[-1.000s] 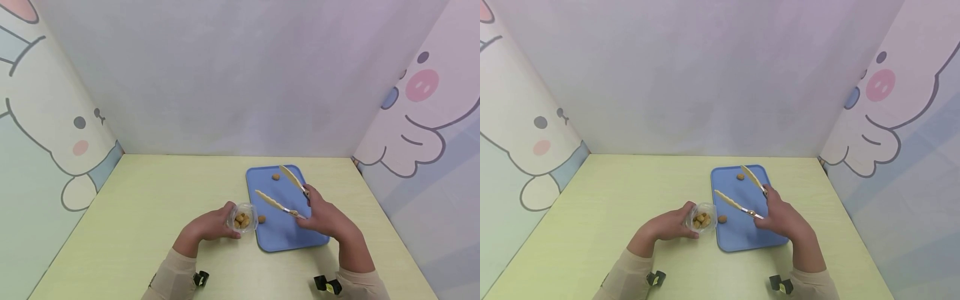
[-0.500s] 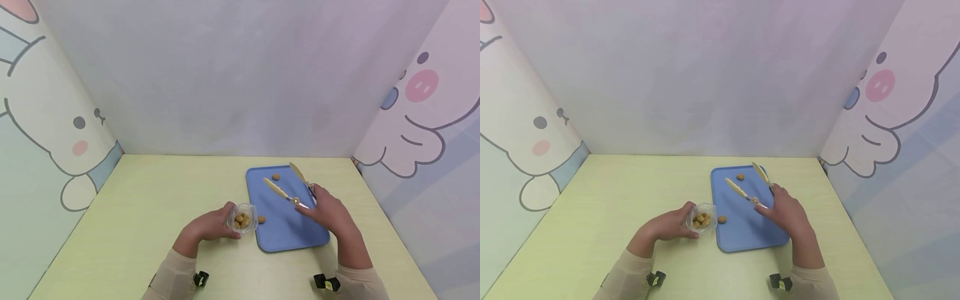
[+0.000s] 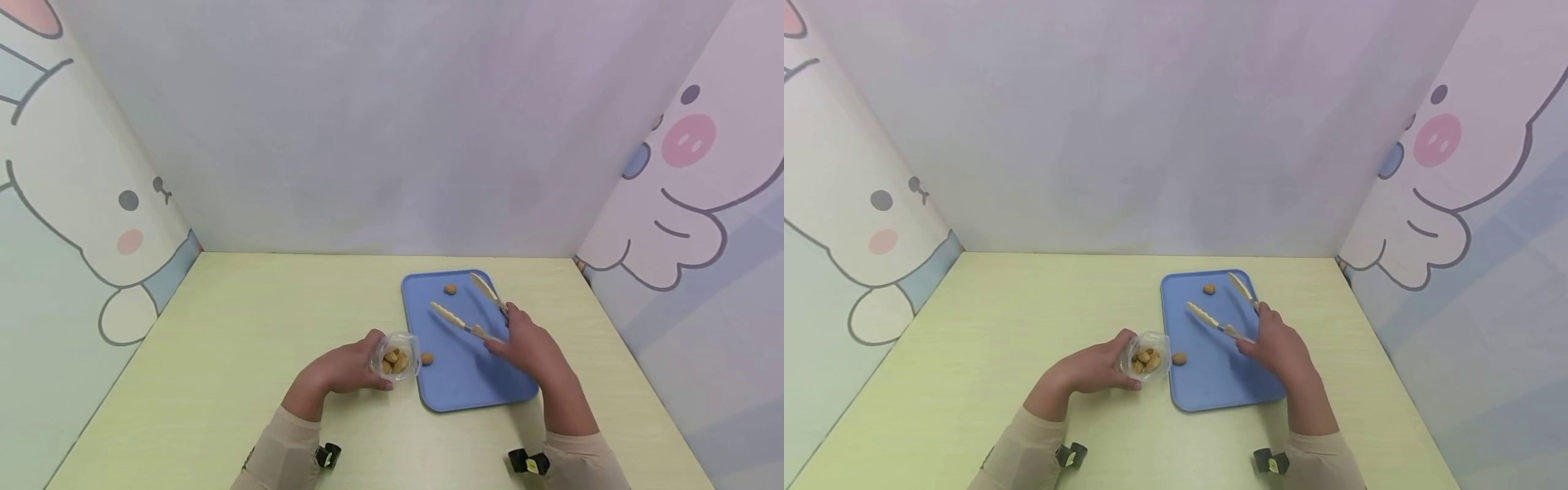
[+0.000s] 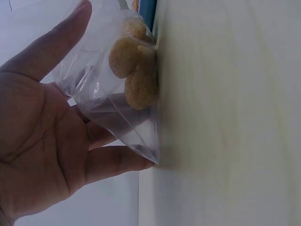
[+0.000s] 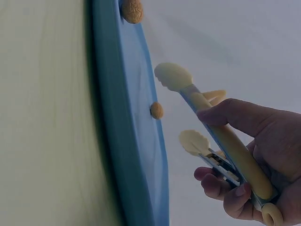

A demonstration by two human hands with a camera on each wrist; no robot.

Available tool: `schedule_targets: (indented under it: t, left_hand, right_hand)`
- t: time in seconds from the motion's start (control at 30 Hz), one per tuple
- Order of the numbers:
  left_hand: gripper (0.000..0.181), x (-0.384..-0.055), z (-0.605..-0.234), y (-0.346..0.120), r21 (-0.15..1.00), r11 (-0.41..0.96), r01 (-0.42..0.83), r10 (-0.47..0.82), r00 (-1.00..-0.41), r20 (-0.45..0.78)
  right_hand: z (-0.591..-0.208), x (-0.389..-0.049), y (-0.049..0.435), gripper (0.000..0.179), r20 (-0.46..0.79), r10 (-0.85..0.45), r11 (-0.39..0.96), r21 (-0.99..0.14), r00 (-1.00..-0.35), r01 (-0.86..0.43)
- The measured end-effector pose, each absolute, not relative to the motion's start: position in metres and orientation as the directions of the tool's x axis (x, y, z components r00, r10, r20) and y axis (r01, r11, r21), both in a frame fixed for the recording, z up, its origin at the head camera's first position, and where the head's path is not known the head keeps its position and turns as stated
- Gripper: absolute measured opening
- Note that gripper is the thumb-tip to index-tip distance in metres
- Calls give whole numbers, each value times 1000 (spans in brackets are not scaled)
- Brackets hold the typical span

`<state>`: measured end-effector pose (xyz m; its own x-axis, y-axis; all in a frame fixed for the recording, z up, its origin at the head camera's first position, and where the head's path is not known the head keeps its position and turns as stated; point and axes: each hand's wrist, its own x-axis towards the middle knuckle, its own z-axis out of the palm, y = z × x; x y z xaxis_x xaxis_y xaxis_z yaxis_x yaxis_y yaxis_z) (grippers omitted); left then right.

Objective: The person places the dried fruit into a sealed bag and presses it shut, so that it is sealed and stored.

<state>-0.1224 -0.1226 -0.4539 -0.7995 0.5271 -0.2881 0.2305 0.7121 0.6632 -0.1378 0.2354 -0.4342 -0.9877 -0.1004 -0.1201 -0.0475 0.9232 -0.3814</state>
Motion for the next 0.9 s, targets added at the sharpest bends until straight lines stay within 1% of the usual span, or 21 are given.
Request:
schedule_targets:
  t: [0.2,0.33,0.57,0.7,0.9]
  left_hand:
    - [70,-123,-454,-122,658,717,229,523,-801,-291]
    - [69,-123,-454,-122,661,716,227,524,-800,-293]
    - [68,-123,-452,-122,656,720,227,522,-801,-295]
    - [68,-123,-452,-122,658,717,229,523,-801,-291]
    - [68,-123,-453,-122,660,716,227,522,-802,-290]
  right_hand:
    - [-439,-140,233,91,-139,-88,941,-338,-986,-36]
    - [-442,-141,231,93,-164,-71,941,-338,-984,-11]
    - [-442,-140,232,82,-232,-10,941,-332,-973,70]
    - [-445,-141,232,82,-208,-8,946,-320,-978,60]
    - [-450,-143,230,88,-187,-40,958,-285,-982,15]
